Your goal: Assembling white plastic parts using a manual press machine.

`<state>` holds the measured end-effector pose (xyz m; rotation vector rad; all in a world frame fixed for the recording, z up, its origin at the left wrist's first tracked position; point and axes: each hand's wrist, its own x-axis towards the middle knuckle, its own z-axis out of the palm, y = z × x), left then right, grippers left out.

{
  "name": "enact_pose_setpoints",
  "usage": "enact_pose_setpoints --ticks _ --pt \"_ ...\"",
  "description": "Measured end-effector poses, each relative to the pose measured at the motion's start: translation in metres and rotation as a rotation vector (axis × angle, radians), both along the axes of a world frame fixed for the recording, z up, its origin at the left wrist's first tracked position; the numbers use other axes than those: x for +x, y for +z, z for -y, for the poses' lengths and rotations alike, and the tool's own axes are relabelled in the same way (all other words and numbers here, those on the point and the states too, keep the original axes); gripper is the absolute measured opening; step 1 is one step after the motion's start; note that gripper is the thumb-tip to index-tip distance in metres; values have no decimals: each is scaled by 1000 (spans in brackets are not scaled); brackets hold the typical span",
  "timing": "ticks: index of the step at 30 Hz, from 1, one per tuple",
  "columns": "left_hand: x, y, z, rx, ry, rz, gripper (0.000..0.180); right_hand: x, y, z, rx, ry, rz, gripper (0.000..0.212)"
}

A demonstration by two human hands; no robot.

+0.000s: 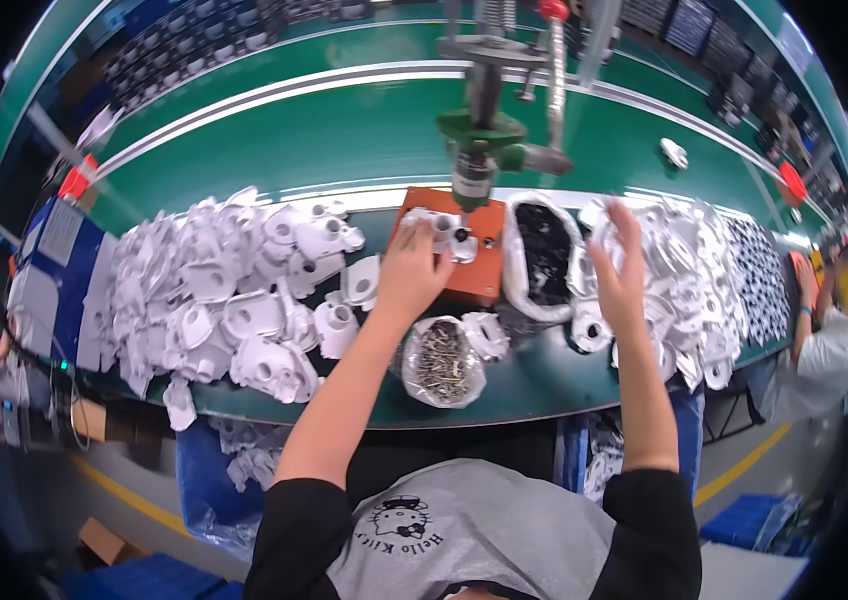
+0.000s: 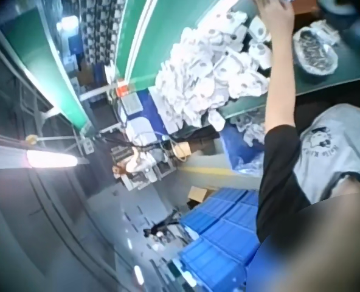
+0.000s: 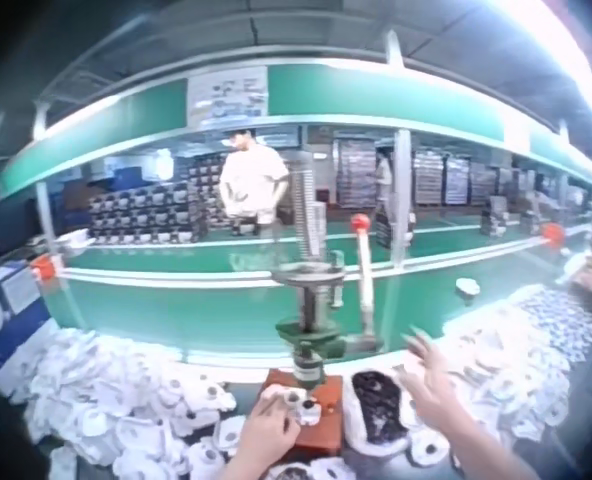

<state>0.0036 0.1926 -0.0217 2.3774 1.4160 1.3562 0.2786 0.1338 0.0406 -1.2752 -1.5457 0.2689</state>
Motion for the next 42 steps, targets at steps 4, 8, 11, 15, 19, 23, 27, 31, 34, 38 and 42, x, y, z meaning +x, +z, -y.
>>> enact_pose_setpoints --ticks 4,8,11,15,19,23,27,31,34,38,42 --pt "8 0 -6 -60 111 144 48 -10 -60 74 -202 -336 542 70" --pt "8 0 -23 -153 134 -219 45 -15 -97 91 -266 -464 522 69" --pt "2 11 -34 -233 42 -423 45 -9 -107 91 -165 -428 444 65" --pt "-5 46 -47 -385 -65 -600 52 -5 -107 91 -136 -377 391 61" --pt "-1 80 -59 -431 -36 -686 65 -8 -105 92 -158 -394 358 61" --pt "-4 90 -66 -549 137 -738 60 -7 -104 91 -164 -368 298 61" --pt "-42 91 -95 -589 236 -592 69 -6 -103 91 -166 -309 219 62" --pt "-78 74 -120 -599 415 -190 73 -6 -102 92 -155 -300 221 62" --pt "-86 59 -129 -512 351 71 70 -6 -102 92 -135 -283 227 62" --pt "-92 54 -122 -557 227 74 65 -6 -102 92 -160 -276 265 62" --pt "-94 58 -80 -758 59 -367 48 -6 -103 93 -155 -275 194 62"
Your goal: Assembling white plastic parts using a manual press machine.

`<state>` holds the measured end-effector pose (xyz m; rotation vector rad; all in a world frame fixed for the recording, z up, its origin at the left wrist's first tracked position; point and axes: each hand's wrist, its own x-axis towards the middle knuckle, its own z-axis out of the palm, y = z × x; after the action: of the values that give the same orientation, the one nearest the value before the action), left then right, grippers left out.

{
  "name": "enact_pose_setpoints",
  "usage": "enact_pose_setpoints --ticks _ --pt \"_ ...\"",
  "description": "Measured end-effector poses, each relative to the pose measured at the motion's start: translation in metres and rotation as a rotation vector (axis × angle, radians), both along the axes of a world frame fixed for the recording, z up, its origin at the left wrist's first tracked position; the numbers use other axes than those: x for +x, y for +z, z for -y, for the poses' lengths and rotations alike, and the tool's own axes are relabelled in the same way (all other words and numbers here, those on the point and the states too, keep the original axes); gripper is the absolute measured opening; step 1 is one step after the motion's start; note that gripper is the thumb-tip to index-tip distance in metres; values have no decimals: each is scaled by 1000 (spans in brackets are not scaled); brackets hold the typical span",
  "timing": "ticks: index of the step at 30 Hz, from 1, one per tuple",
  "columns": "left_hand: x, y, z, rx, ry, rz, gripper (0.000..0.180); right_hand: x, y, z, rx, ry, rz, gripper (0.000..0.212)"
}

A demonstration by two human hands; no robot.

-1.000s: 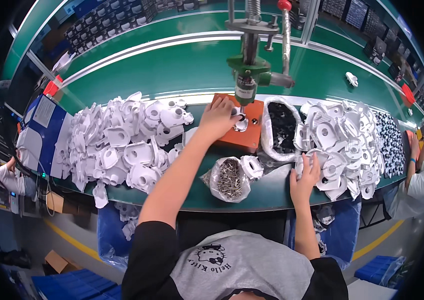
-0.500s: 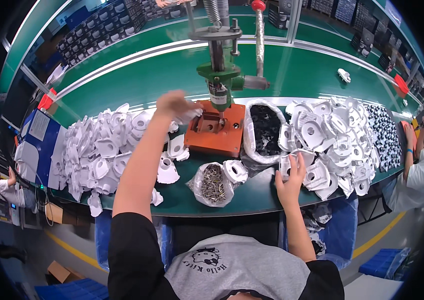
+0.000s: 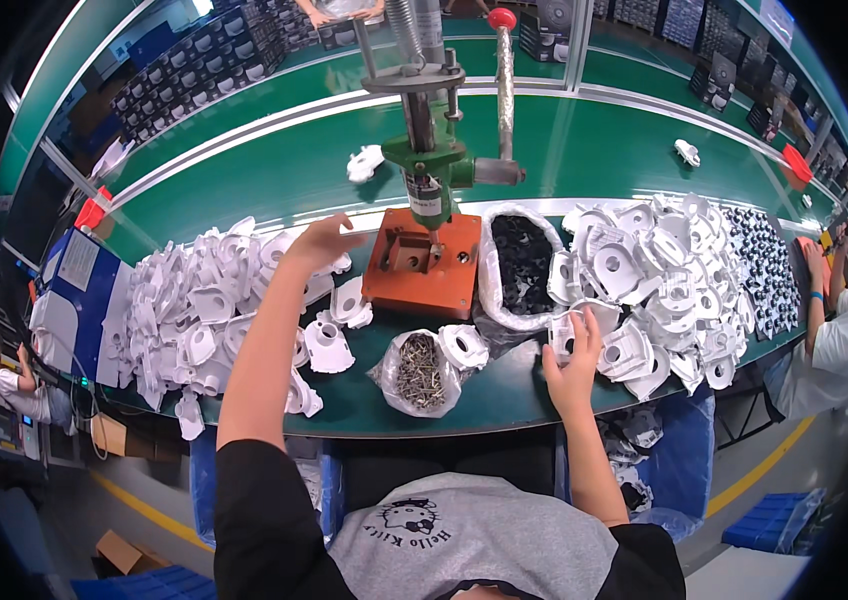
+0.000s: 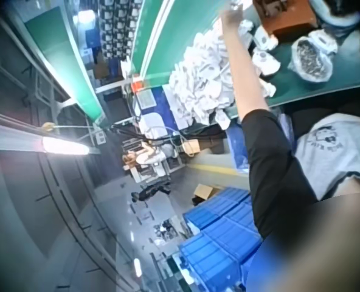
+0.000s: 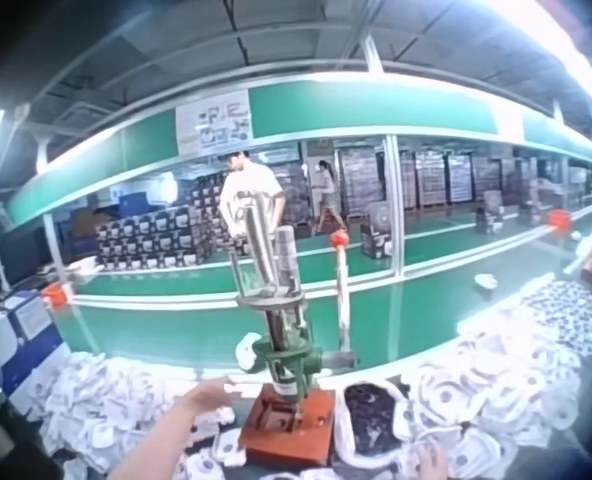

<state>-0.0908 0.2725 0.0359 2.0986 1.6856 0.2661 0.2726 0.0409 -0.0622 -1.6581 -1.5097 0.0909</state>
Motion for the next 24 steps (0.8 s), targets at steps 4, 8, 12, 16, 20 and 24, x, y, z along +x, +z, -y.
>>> enact_pose_setpoints --ticks 4,8,12,16,20,24 --pt "-7 3 65 -42 -139 -246 62 1 1 1 44 25 -114 62" --pt "0 -19 117 89 -162 -477 59 3 2 3 99 67 -144 61" --pt "-4 -32 130 295 -76 -389 26 3 3 5 137 86 -184 62" --pt "-17 -26 127 381 129 -176 25 3 1 7 176 85 -211 63" --pt "-22 -16 131 301 256 167 28 6 0 8 179 123 -171 63" --pt "-19 -9 147 -2 248 828 30 4 2 7 230 221 -242 65"
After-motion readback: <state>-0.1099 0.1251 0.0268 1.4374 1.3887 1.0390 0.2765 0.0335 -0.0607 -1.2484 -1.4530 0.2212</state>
